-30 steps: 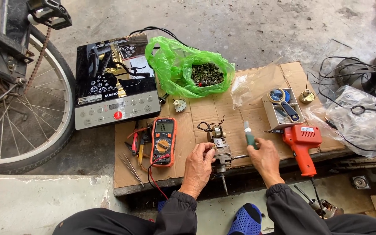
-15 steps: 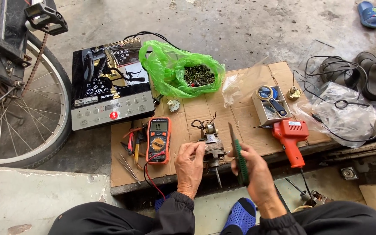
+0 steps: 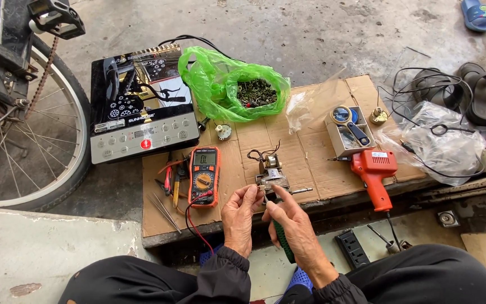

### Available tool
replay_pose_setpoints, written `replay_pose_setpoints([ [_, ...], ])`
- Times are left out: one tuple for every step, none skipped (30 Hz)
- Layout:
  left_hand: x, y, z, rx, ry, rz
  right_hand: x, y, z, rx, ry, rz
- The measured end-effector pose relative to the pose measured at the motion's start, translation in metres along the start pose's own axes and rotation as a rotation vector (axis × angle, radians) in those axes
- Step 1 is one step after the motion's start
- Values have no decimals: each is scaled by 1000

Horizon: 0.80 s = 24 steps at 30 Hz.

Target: The person sits on the floor and works on a small electrical component, likely a motor, using a multimeter to test connections. They use pliers to strip and cut wires, and a utility knife to remove insulation from the wires.

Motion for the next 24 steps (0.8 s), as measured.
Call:
replay_pose_setpoints([
  [-1, 2, 2, 7, -16, -4, -3, 2, -1, 22, 20, 9],
  [-1, 5, 3, 14, -31, -8, -5, 5, -2, 45, 39, 18],
  [-1, 5, 4, 13, -31, -6, -8, 4, -5, 46, 41, 20],
  [0, 5, 4, 10, -36, -30, -13, 4, -7, 46, 54, -29],
  [0, 6, 4, 7, -41, -53, -17, 3, -10, 47, 68, -77],
  [0, 6, 4, 6, -42, -51, -22, 1, -13, 46, 70, -75],
  [-1, 7, 3, 16, -25, -82, -27, -3, -16, 23, 65, -151],
  [-3, 8, 3, 26, -8, -114, -32, -7, -19, 1, 61, -227],
  [-5, 10, 4, 24, -9, -112, -29, -8, -17, 1, 63, -224],
  [-7, 12, 5, 32, -10, -130, -27, -8, -16, 4, 64, -244],
  [-9, 15, 6, 41, -11, -148, -25, -9, -15, 6, 66, -263],
  [-11, 16, 6, 41, -12, -146, -26, -10, -16, 5, 67, -262],
  [-11, 17, 7, 38, -20, -151, -28, -12, -16, 5, 85, -264],
  [-13, 18, 7, 35, -29, -157, -31, -12, -16, 5, 104, -268],
  [-12, 17, 7, 34, -30, -156, -32, -13, -16, 4, 105, -268],
  [-13, 18, 6, 42, -22, -184, -31, -16, -16, -18, 86, -249],
  [-13, 19, 5, 50, -14, -212, -31, -18, -16, -40, 68, -229],
  [-11, 19, 4, 50, -15, -211, -31, -19, -16, -41, 69, -228],
  [-11, 19, 3, 47, -4, -238, -31, -20, -16, -47, 73, -266],
  [-10, 19, 2, 44, 8, -265, -32, -21, -17, -52, 76, -304],
  [-8, 19, 1, 45, 7, -264, -31, -23, -17, -53, 76, -303],
  [-7, 20, 0, 50, 18, -269, -29, -19, -17, -2, 76, -349],
  [-7, 20, -1, 56, 30, -274, -27, -15, -17, 50, 76, -395],
  [-9, 22, 0, 55, 30, -273, -31, -20, -21, 51, 76, -394],
])
Point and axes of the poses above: each hand's wrist, its own z-axis away from the middle knuckle, its own y-axis out of the palm, x = y × z, the point moved 8 cm from there along -z, towards the middle knuckle, and after that the axes turned 9 degrees about x, right-handed, at the moved point
